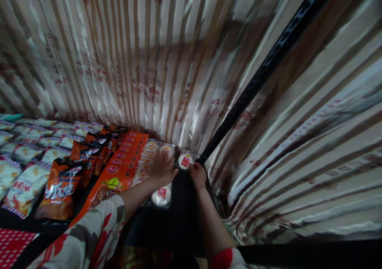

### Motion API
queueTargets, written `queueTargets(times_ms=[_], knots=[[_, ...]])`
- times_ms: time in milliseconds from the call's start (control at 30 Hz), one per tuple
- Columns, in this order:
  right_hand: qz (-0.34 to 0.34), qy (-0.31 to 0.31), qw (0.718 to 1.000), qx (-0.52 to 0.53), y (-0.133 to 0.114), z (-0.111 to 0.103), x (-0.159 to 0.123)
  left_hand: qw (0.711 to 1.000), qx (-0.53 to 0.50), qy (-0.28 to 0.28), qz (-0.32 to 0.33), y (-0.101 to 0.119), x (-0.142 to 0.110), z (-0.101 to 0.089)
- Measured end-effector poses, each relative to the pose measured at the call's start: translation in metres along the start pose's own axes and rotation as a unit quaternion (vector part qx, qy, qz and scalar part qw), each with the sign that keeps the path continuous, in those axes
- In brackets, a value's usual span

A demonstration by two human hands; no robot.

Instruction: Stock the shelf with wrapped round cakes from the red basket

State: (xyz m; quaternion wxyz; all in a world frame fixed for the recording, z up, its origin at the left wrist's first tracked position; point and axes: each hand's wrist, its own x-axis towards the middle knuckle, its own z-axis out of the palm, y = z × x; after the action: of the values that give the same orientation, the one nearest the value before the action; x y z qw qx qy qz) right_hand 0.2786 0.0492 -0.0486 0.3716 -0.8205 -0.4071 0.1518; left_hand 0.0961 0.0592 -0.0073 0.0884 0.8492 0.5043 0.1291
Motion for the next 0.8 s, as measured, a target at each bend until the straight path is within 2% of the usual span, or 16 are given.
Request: queueTargets(times_ms=[167,367,567,800], knots=[[0.011,-0.016,0.998,-0.061,-0.021,0.003,0.005,0.999,0.006,0.038,0.014,-0.004,-0.002,0.010],[0.012,-0.028,0.995,-0.098,-0.032,0.009,0.013,0.999,0.015,0.046,0.008,-0.004,-0.002,0.012],[-0.022,-0.047,0.988,-0.144,-0.036,0.014,0.016,0.999,0.021,0.046,0.006,-0.006,0.000,0.018],[-0.061,-0.022,0.990,-0.129,-0.029,0.021,0.014,0.999,0.008,0.043,0.003,-0.006,0.001,0.021]])
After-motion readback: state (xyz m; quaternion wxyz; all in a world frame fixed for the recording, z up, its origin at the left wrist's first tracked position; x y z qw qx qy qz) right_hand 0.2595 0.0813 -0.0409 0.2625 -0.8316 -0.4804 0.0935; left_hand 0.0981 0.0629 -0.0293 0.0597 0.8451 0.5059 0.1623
